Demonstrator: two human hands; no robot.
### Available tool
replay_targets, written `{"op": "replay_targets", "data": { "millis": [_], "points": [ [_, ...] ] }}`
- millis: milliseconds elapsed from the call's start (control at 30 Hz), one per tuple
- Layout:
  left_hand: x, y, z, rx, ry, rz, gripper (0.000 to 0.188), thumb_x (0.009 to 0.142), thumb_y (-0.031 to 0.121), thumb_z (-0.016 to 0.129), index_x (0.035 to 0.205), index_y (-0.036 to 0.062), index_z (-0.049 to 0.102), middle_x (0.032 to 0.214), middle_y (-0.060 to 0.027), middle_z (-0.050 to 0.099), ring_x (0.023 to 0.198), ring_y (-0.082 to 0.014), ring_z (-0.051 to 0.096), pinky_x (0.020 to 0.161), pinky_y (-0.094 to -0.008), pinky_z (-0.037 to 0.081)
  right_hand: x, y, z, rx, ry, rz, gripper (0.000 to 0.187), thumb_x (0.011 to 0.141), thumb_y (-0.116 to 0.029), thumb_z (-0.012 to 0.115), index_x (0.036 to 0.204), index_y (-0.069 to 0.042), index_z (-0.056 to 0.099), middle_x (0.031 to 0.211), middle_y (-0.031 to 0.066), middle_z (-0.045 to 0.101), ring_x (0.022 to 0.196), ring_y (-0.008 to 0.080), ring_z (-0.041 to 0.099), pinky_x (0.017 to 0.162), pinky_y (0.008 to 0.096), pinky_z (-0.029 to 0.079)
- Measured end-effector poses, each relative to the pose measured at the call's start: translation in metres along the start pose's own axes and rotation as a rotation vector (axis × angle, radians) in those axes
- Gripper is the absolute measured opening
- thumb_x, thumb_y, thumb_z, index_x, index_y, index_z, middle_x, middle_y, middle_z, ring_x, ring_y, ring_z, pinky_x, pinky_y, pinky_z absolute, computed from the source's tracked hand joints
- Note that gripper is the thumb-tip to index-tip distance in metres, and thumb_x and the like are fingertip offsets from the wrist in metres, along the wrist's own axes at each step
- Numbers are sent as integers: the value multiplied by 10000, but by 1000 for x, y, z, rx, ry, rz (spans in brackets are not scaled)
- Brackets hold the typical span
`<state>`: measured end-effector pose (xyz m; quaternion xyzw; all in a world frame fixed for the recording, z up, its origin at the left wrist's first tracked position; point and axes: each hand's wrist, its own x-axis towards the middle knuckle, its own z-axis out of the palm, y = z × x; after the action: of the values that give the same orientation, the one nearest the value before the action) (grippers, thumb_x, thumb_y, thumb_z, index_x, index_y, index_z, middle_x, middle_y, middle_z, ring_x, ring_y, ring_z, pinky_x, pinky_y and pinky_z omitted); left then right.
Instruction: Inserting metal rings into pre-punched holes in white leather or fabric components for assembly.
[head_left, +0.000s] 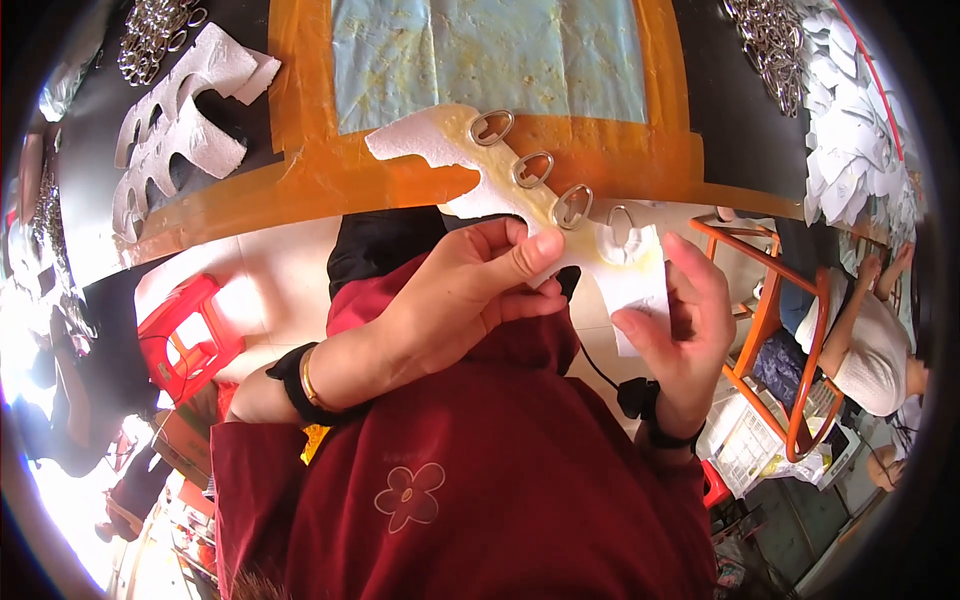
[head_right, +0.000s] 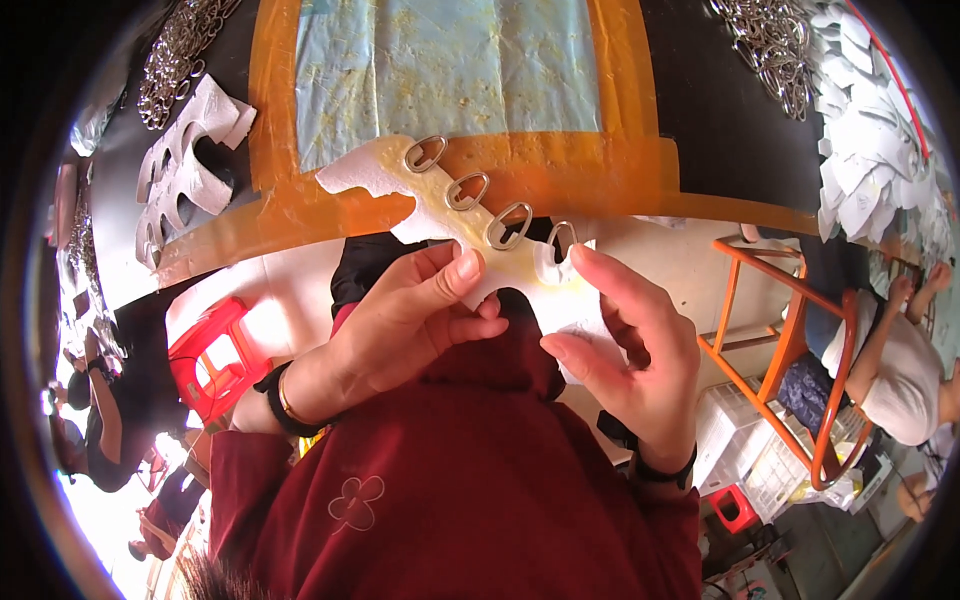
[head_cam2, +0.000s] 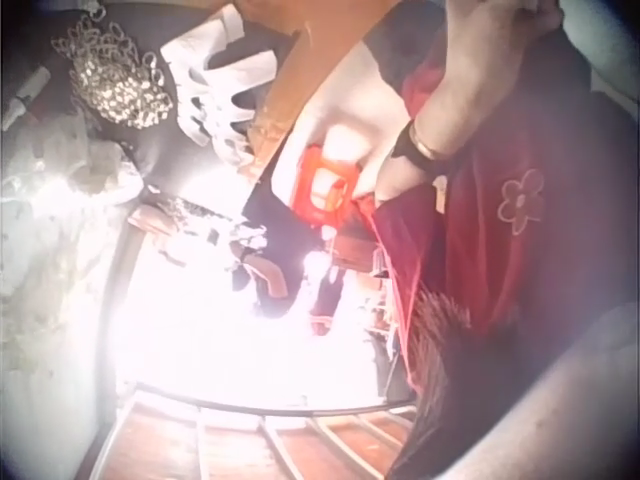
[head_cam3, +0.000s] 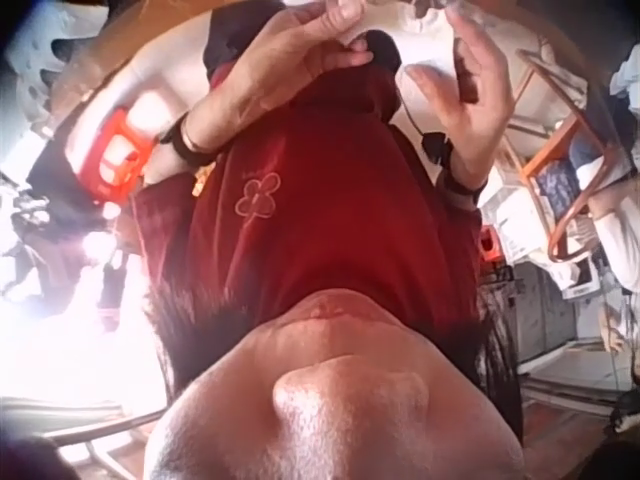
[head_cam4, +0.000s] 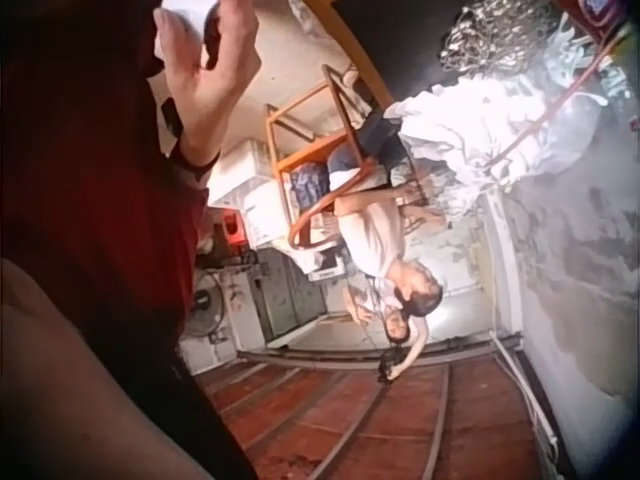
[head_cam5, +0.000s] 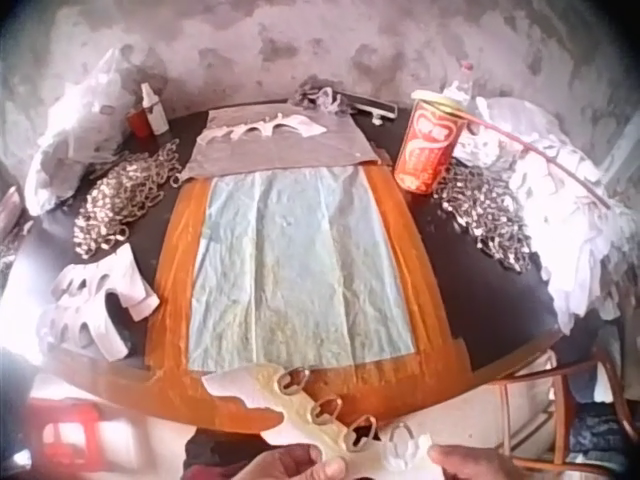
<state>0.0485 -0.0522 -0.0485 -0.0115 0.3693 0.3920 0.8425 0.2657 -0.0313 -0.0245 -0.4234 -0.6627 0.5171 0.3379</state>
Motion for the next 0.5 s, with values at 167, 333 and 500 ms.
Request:
{"op": "replay_targets", "data": {
  "millis": [167,333,500],
  "points": [
    [0,-4,2,13,-46,-34,249,908,214,653,1057,31,572,909,-13,596,819,-90,612,798,-274,565,-7,1,-3,-42,12,-11,580,721,-20,805,1232,43,539,1186,145,636,975,151,641,768,250,526],
    [4,-8,-1,-92,-85,-84,120,890,155,670,952,72,609,922,1,644,854,-82,635,777,-222,560,-10,7,-6,-97,32,-107,582,701,-37,822,1211,31,552,1150,158,653,1001,205,658,781,272,541],
    [8,-12,2,-114,-45,32,112,919,152,631,1021,112,610,877,26,613,844,-66,606,777,-248,559,-7,10,-7,-167,72,-159,568,678,-63,838,1174,18,574,1121,155,665,989,245,670,778,289,553]
  ]
}}
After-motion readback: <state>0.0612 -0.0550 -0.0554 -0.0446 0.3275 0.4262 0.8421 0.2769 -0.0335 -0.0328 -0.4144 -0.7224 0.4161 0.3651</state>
